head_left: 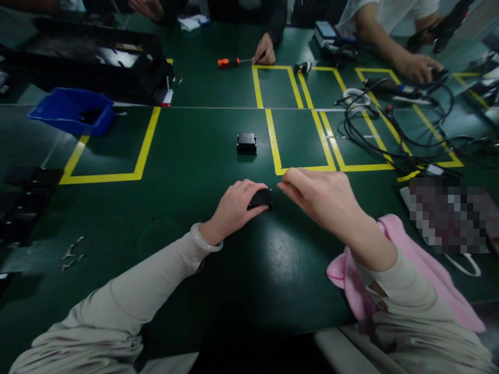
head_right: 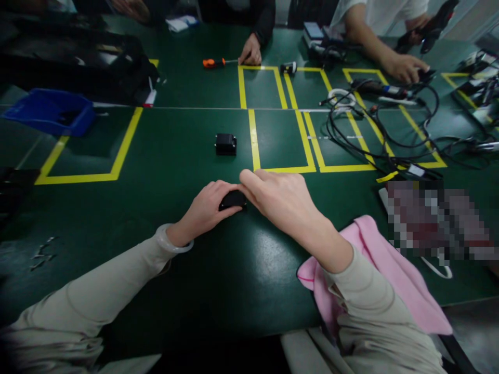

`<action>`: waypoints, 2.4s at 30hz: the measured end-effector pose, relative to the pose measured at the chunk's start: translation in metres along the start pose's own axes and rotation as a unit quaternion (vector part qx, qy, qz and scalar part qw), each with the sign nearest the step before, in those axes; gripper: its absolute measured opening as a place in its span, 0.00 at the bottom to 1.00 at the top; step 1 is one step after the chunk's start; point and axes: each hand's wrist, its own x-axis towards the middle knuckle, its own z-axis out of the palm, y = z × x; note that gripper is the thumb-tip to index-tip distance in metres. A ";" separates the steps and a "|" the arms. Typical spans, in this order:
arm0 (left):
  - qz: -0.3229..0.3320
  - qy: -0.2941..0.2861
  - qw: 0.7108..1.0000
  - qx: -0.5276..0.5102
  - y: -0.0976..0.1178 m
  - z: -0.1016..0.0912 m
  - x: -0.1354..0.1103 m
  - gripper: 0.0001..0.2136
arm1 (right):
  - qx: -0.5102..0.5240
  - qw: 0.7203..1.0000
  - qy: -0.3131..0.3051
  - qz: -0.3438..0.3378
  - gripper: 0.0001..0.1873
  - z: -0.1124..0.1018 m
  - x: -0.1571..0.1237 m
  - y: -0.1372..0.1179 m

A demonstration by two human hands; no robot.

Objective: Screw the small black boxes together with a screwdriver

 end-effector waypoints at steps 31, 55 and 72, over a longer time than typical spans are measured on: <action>0.043 -0.082 0.996 -0.017 -0.012 -0.014 0.007 0.19 | 0.120 0.993 -0.001 0.018 0.08 -0.014 -0.002 0.008; 0.020 -0.027 0.996 0.087 0.009 -0.005 0.000 0.25 | 0.107 0.994 -0.023 -0.004 0.08 -0.005 0.003 0.010; -0.009 -0.001 0.994 0.112 0.018 0.002 0.001 0.18 | 0.085 0.986 -0.051 -0.135 0.10 -0.009 0.000 0.016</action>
